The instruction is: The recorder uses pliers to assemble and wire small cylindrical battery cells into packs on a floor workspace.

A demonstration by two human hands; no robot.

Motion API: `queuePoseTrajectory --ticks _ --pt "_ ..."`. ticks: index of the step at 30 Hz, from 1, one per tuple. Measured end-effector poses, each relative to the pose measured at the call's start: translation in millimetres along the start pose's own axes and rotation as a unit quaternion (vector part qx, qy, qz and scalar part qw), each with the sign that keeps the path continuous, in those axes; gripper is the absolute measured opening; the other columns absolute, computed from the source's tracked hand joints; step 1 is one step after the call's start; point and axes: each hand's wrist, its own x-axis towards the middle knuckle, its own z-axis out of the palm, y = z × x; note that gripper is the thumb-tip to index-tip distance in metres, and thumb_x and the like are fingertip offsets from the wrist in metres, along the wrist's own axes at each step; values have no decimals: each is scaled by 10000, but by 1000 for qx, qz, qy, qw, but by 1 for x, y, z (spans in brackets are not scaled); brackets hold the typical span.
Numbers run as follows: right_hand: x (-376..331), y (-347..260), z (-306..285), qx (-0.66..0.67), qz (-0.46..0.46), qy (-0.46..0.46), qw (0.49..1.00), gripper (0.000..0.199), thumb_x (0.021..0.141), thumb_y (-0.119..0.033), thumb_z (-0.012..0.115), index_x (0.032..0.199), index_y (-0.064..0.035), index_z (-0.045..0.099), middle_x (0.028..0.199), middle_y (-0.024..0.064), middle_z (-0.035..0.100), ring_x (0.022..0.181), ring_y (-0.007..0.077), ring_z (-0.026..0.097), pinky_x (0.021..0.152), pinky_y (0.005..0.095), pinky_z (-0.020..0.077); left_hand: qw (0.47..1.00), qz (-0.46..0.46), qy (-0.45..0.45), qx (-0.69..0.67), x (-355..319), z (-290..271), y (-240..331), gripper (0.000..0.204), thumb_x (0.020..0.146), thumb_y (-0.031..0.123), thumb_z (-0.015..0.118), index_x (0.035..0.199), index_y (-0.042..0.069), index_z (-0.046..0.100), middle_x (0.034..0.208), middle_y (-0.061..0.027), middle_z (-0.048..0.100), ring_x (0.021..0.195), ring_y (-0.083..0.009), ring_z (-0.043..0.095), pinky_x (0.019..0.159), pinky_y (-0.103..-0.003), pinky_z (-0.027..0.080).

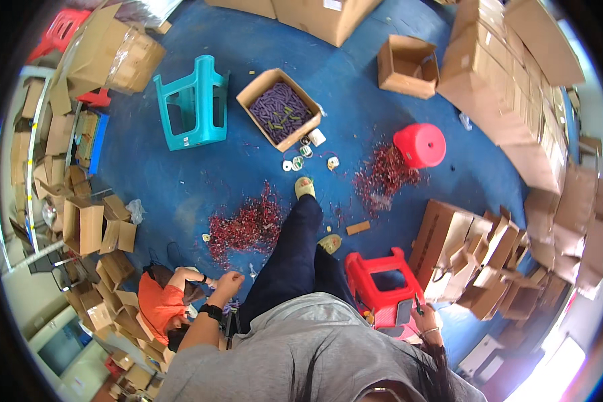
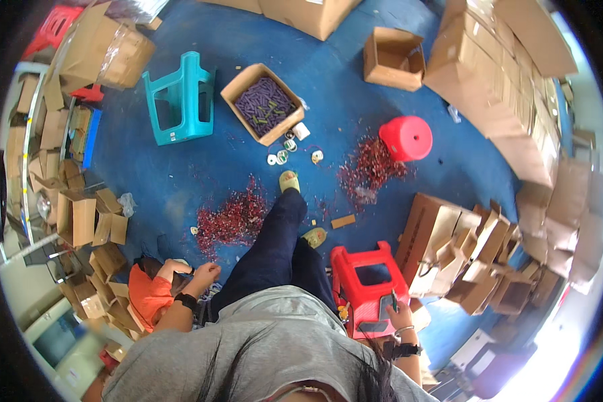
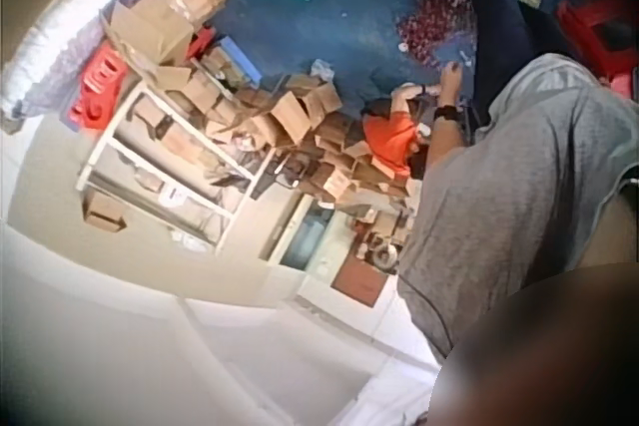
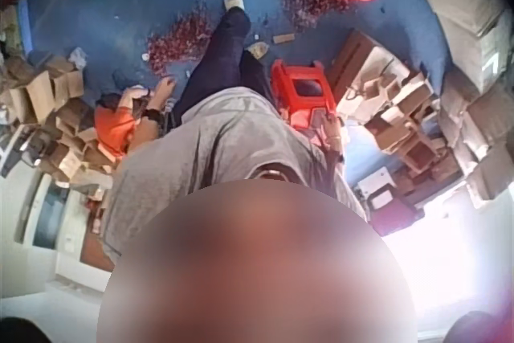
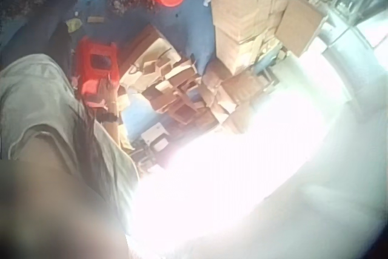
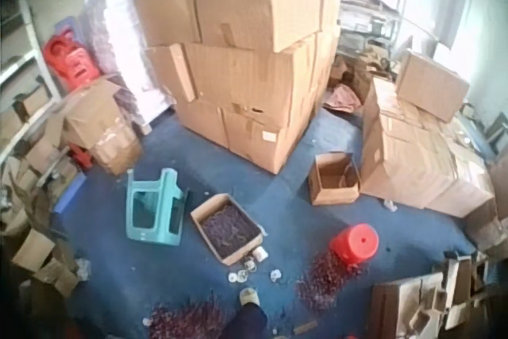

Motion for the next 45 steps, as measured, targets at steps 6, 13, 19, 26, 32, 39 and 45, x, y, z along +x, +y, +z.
queuePoseTrajectory --ticks 6,13,19,26,32,39,45 --pt "67 -54 -45 -32 -87 42 995 384 688 -328 636 825 27 585 702 187 586 677 269 575 616 358 437 996 54 29 -65 36 -15 70 244 777 235 566 834 -2 570 645 -66 581 593 -139 554 546 -276 426" --pt "110 -200 -130 -160 -132 34 978 377 715 -371 607 823 -10 597 753 145 598 697 228 588 625 354 438 938 8 45 -343 46 -40 132 209 809 208 532 888 16 550 768 -28 573 667 -131 556 584 -243 423" --pt "178 -257 -174 -248 -222 27 943 461 681 -388 627 859 35 577 862 228 571 832 348 558 720 380 439 890 -84 78 -441 23 -5 97 222 826 235 522 913 32 541 808 -41 563 705 -115 537 592 -226 410" --pt "239 -360 -179 -372 -278 -102 880 397 699 -367 615 797 17 595 759 244 574 777 364 565 662 398 432 802 -200 211 -522 -30 84 47 233 786 217 539 865 1 577 726 -51 580 653 -124 544 587 -261 431" --pt "299 -428 -185 -386 -460 -100 793 298 710 -290 608 696 5 571 638 200 554 603 292 550 564 367 414 762 -239 252 -546 -54 174 82 268 774 296 545 882 58 606 702 -67 602 655 -147 579 584 -277 442" --pt "326 -484 -203 -409 -466 -139 772 282 712 -256 619 664 13 547 560 104 523 567 155 512 545 323 409 800 -214 242 -505 -64 232 156 328 753 361 549 897 72 605 838 -120 622 799 -257 598 705 -335 459" --pt "348 -494 -169 -503 -458 -175 711 323 698 -285 628 717 28 553 645 169 564 624 300 559 582 366 426 738 -303 220 -562 -78 307 142 349 742 376 543 892 67 607 875 -136 615 847 -285 583 736 -357 451"
